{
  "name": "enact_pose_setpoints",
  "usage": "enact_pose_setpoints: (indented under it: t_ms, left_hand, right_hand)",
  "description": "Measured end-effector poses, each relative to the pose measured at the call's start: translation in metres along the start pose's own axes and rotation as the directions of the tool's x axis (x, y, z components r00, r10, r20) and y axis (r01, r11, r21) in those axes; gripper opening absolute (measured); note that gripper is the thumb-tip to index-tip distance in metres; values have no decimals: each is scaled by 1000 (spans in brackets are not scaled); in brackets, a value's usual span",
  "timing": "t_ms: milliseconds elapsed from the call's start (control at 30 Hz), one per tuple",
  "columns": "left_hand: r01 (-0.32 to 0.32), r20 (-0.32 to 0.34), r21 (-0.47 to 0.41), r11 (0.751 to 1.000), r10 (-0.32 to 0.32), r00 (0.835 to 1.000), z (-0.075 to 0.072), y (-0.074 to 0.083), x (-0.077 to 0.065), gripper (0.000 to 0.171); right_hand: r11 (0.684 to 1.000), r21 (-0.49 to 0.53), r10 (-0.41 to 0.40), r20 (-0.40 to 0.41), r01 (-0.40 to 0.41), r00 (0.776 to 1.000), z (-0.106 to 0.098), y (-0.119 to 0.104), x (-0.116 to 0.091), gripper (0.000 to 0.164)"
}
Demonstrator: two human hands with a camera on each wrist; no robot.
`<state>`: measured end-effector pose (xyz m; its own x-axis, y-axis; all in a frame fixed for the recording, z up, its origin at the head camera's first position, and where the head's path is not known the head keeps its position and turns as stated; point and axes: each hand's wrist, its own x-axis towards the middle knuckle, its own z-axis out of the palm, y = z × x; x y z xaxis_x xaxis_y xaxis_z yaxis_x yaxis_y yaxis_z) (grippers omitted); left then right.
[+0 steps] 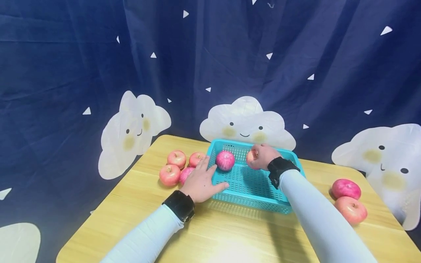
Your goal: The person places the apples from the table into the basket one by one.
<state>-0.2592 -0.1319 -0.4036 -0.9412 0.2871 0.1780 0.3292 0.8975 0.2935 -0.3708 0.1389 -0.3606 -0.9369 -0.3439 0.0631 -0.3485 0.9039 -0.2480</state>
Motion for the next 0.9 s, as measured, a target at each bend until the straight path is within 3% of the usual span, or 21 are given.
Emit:
enact_pose_setpoints:
  t_ms: [433, 900]
  left_hand:
    - [11, 12, -25, 1000, -11, 1000, 3, 2, -6, 98]
    - [7, 9, -19, 1000, -7, 1000, -1, -1, 0, 98]
  right_hand:
    - [999, 0, 34, 17, -34, 999, 28, -4, 6, 48]
    - [1000, -6, 28, 51, -28, 998, 33, -3, 12, 48]
